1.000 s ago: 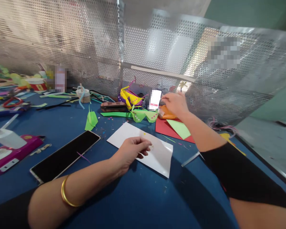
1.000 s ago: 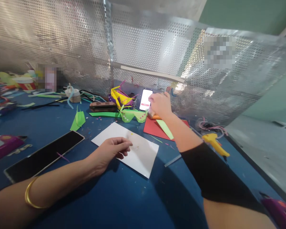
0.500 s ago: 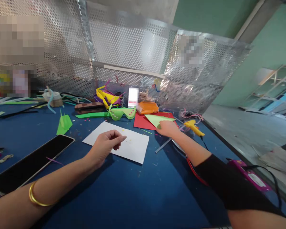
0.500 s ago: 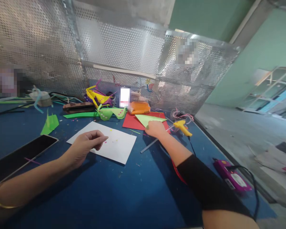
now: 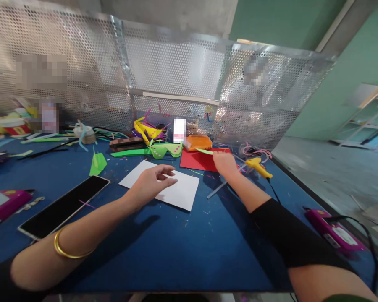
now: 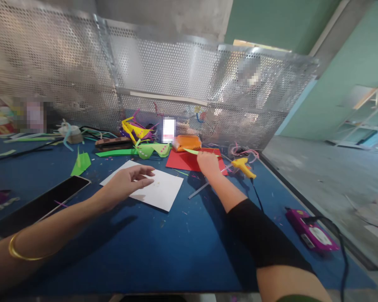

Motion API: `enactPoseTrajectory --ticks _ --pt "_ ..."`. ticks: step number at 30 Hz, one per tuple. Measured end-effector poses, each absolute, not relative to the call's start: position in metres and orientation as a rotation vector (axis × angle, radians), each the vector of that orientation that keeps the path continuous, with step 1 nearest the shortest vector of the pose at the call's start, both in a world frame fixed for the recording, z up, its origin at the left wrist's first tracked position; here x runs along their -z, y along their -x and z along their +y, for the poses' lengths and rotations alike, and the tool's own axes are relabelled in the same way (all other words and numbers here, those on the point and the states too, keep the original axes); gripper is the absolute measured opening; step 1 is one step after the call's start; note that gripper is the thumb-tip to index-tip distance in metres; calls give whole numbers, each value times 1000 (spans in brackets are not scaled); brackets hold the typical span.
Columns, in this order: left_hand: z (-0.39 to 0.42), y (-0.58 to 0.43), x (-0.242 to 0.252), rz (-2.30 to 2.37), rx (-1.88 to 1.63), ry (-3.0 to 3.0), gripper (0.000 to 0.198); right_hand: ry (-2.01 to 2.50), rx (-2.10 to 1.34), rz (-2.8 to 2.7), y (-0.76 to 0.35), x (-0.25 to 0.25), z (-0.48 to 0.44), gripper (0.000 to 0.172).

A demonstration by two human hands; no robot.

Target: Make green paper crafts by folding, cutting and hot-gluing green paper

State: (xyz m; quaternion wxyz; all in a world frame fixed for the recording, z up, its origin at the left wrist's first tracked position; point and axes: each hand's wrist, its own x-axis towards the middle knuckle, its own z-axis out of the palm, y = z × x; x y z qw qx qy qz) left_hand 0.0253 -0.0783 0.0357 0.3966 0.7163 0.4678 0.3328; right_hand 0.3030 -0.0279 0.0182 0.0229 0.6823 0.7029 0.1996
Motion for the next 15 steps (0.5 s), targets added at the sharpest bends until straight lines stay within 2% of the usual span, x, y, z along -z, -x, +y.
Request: enactPoseTrajectory --ticks 2,5,7,9,11,15 --pt "-75 -27 -39 1167 -889 -1813 44 -2200 -858 2206 -308 -39 -38 23" --pt "-70 -28 -45 1153 -1024 -1774 46 -2278 -1165 2278 -309 -71 -61 32" --pt "-69 -29 -48 1120 -1132 -1738 51 -2333 -1392 2446 -302 -86 -81 31" --pt "-70 -30 -51 1053 -1218 -1685 59 -2377 -1404 2673 -291 -92 -99 26" --pt "-73 -31 -53 937 -1250 -1613 61 -2458 -1129 2893 -280 -91 -112 21" --pt "-82 -34 -48 797 -1082 -1418 42 -2608 -134 3207 -263 -73 -118 18"
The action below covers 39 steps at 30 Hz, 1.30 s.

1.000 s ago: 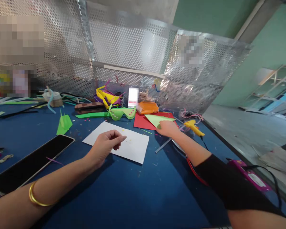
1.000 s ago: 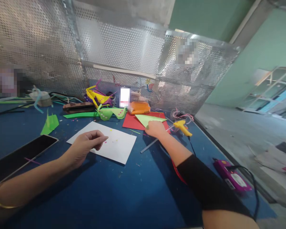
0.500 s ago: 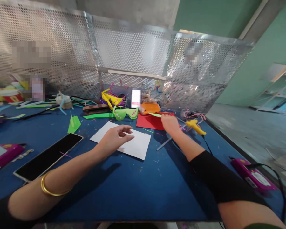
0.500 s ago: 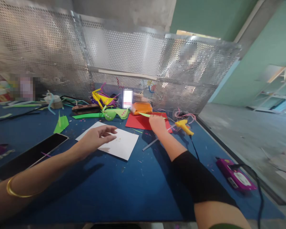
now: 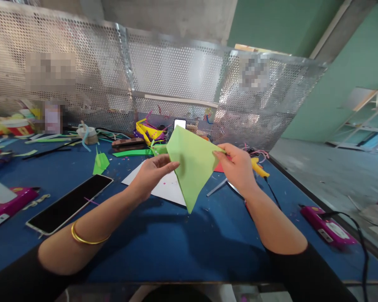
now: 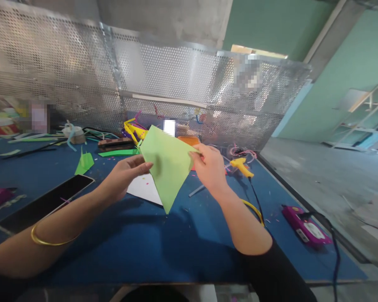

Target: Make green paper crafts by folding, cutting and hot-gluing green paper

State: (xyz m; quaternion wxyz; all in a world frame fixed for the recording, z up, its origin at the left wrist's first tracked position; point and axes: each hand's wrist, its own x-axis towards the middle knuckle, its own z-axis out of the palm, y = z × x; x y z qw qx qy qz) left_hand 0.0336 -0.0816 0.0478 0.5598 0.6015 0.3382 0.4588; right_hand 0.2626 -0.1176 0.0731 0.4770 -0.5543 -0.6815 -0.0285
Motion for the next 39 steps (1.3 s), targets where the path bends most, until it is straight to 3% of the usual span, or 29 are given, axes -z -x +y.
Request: enactPoseTrajectory --ticks 5,8,13,23,27,34,39 --pt "-88 -35 -37 903 -942 -1208 30 1192 -638 -1257 -250 -46 -112 23" --pt "-89 -35 -36 956 -1011 -1168 25 1148 -865 -1178 -243 -31 -115 30" --pt "-86 -34 -34 952 -1031 -1065 23 1113 -1200 -1140 -232 -13 -122 27" --pt "-88 -38 -26 900 -952 -962 25 1099 -1102 -973 -224 0 -118 24" --pt "-88 -39 -25 932 -940 -1029 35 1084 -1075 -950 -223 -2 -120 22" --pt "-90 -40 -23 1053 -1140 -1518 62 1107 -871 -947 -237 -10 -117 26" --pt "-102 -42 -18 1081 -1094 -2083 69 1142 -684 -1002 -239 -13 -117 36"
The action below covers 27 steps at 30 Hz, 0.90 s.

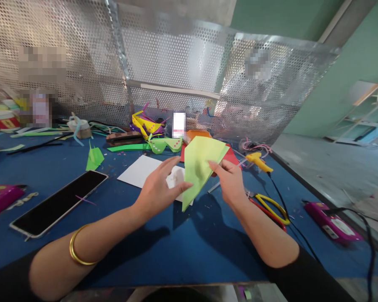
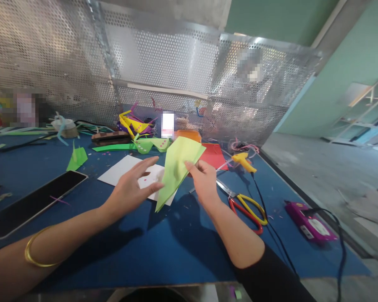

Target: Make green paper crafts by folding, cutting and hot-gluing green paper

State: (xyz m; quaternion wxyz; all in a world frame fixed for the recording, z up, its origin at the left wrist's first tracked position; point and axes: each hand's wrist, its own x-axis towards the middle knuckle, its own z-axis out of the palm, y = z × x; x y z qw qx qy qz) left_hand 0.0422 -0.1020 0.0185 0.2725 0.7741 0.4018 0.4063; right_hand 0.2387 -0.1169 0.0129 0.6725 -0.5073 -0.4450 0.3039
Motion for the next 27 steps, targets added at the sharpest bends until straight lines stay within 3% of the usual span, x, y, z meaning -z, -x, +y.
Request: enactPoseTrajectory --ticks 6,13,18,27 --pt "-113 -50 -8 1036 -906 -2104 86 1046 -740 -1123 -225 -5 -124 36" --pt "-119 -56 -5 833 -842 -1737 83 892 -825 -1170 -213 -1 -133 27" --pt "-120 -58 -8 806 -750 -1446 92 851 -846 -1138 -212 2 -132 22" --pt "-121 -61 -11 693 -782 -1359 82 787 -856 -1092 -210 13 -133 32"
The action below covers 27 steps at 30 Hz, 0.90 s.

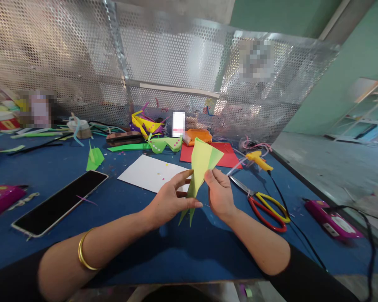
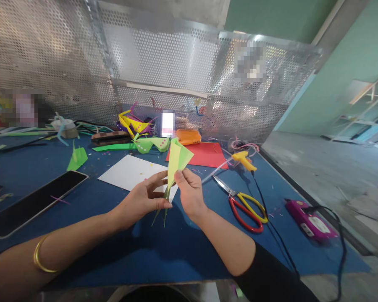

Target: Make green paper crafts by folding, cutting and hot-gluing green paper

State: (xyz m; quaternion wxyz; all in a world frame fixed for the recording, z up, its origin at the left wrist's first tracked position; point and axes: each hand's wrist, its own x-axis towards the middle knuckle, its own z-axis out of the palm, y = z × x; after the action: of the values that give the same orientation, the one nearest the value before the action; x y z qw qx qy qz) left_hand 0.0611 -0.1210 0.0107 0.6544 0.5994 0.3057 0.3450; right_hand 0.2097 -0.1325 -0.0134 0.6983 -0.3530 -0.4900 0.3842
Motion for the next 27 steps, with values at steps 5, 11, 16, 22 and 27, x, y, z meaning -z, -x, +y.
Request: enactPoseTrajectory --ticks 5,11,16,22,27 --pt "-122 -60 -10 673 -728 -1291 86 724 -942 -1016 -209 13 -133 33" --pt "-127 -58 -13 685 -783 -1325 53 754 -945 -1094 -208 7 -135 34" --pt "-116 -51 -19 868 -772 -1079 37 848 -872 -1098 -232 -16 -133 33" --pt "-80 -30 -34 1116 -835 -1086 29 1192 -757 -1137 -294 -49 -124 16" --pt "-58 -16 -41 1105 -876 -1080 24 1568 -417 -1307 -327 -45 -114 31"
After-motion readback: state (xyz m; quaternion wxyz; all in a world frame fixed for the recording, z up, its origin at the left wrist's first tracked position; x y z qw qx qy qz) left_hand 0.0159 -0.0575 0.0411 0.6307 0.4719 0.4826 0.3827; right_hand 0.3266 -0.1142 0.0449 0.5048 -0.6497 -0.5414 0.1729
